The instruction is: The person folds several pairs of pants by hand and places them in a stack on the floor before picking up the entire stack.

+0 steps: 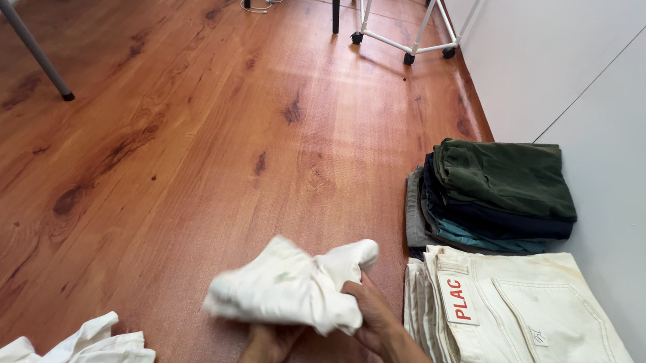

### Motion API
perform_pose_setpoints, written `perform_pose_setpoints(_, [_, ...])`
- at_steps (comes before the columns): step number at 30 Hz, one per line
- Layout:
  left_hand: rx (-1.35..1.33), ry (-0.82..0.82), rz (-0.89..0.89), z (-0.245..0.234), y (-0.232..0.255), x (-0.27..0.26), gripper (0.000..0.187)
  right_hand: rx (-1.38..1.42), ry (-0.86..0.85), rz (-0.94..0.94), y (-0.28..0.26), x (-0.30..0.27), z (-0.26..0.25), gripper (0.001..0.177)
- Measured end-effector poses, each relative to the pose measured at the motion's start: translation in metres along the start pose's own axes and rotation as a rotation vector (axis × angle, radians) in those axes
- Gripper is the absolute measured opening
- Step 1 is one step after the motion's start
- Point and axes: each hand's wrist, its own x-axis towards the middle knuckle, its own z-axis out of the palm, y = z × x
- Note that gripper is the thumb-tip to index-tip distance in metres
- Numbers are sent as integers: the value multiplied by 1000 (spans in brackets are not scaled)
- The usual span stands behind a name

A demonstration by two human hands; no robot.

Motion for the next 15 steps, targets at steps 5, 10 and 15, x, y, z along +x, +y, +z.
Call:
perform_pose_setpoints(5, [-106, -221, 49, -24, 58, -23, 63, -389, -89, 213, -36, -21, -3, 87])
perform_pose_setpoints(10, [28, -451, -44, 6, 119, -48, 64, -558, -28, 133, -77, -31, -8, 83])
perform_pose_setpoints(15, [516, -573, -202, 68, 133, -76, 66, -642, 95, 28, -119, -54, -25, 77])
